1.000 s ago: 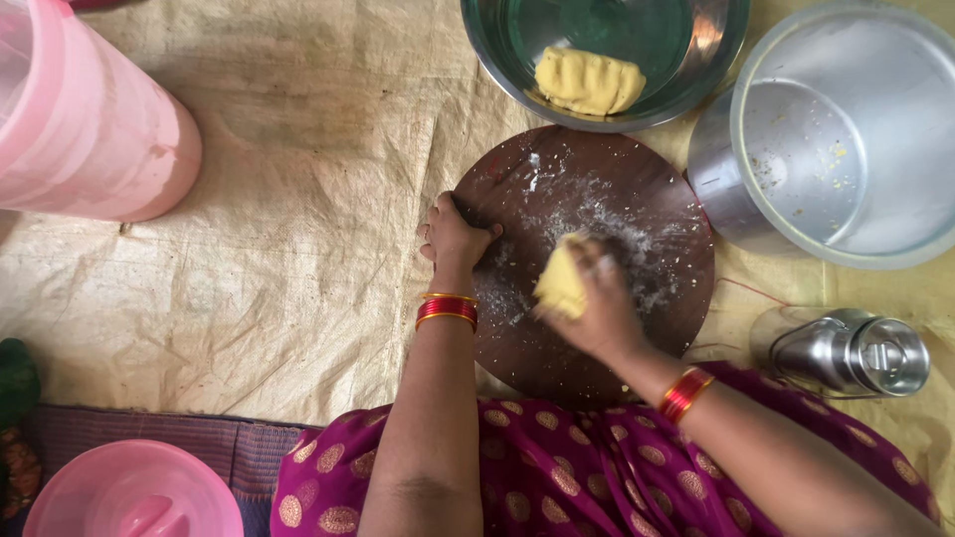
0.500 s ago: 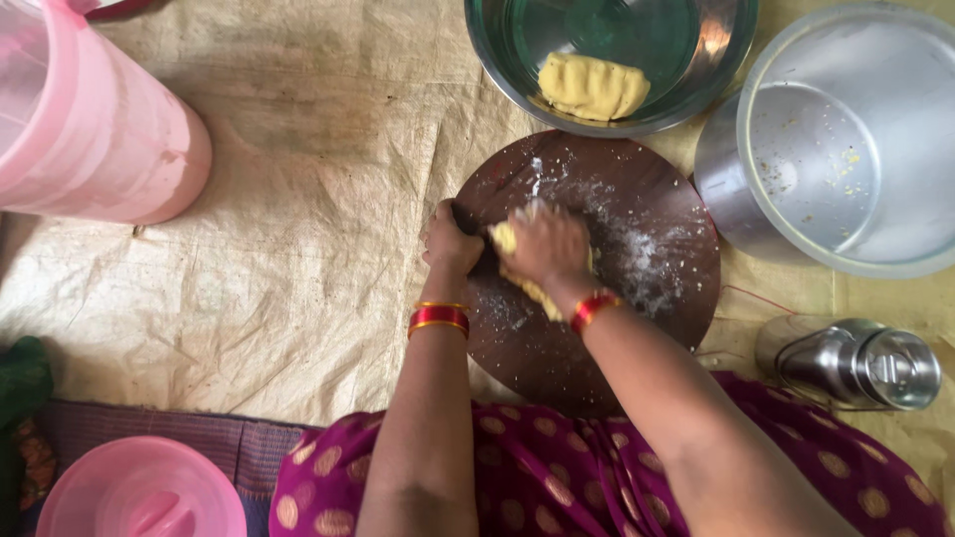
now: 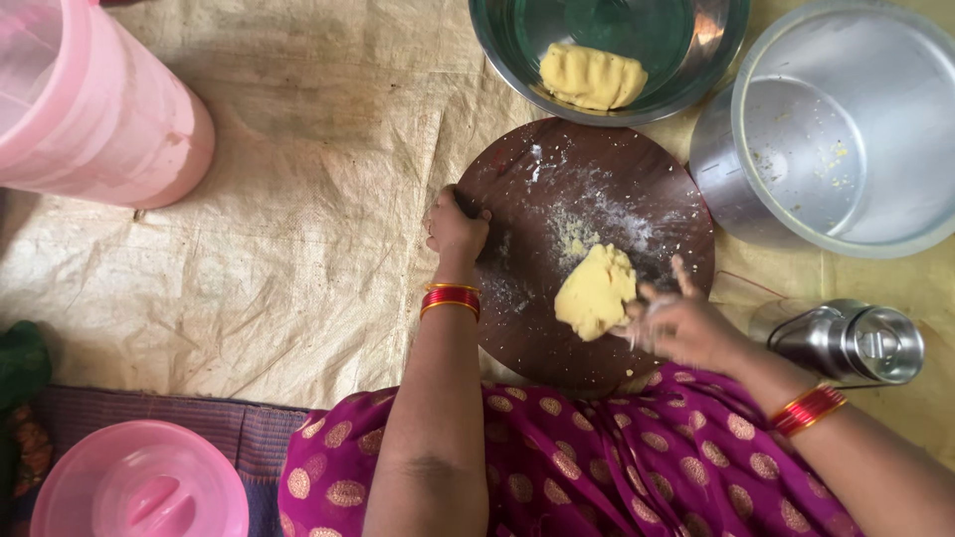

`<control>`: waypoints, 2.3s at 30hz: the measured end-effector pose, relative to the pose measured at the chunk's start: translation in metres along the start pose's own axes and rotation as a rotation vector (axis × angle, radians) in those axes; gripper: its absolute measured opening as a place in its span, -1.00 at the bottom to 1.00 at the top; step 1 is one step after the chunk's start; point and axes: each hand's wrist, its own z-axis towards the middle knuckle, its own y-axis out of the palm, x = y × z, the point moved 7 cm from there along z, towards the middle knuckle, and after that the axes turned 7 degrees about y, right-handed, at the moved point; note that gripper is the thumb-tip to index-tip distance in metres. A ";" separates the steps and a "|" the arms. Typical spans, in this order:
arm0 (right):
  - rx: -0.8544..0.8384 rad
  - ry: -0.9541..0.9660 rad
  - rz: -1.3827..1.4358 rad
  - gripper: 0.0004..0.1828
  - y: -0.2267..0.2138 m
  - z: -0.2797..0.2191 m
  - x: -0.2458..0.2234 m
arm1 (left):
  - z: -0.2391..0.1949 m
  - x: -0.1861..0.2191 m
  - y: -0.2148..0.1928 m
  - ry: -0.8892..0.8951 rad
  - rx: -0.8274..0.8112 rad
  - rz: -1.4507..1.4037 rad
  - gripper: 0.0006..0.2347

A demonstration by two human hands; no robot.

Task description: The person kneads a yellow dough on a round wooden board using both hands. They repeatedly press, fold, and gather the dough, occasionally adding a small amount of liquid from a metal container to adjust consistency.

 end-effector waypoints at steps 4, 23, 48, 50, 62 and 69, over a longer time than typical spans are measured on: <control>0.200 0.743 0.270 -0.32 0.000 0.016 0.018 | -0.006 -0.002 -0.002 0.052 0.064 -0.043 -0.13; -0.011 0.720 -0.195 -0.43 -0.023 0.159 -0.021 | 0.003 0.006 -0.001 -0.006 -0.080 0.135 -0.32; 0.628 0.576 0.949 -0.79 -0.081 0.020 0.035 | 0.005 0.005 -0.002 -0.010 -0.022 0.127 -0.34; 0.652 0.675 0.660 -0.78 -0.086 0.026 0.025 | 0.004 0.002 0.000 -0.020 -0.027 0.132 -0.35; 0.520 0.769 0.160 -0.73 -0.040 0.088 0.012 | 0.007 0.005 0.004 -0.013 -0.026 0.112 -0.37; 0.611 0.767 -0.017 -0.66 -0.052 0.094 0.002 | 0.007 0.004 0.006 0.001 -0.024 0.133 -0.37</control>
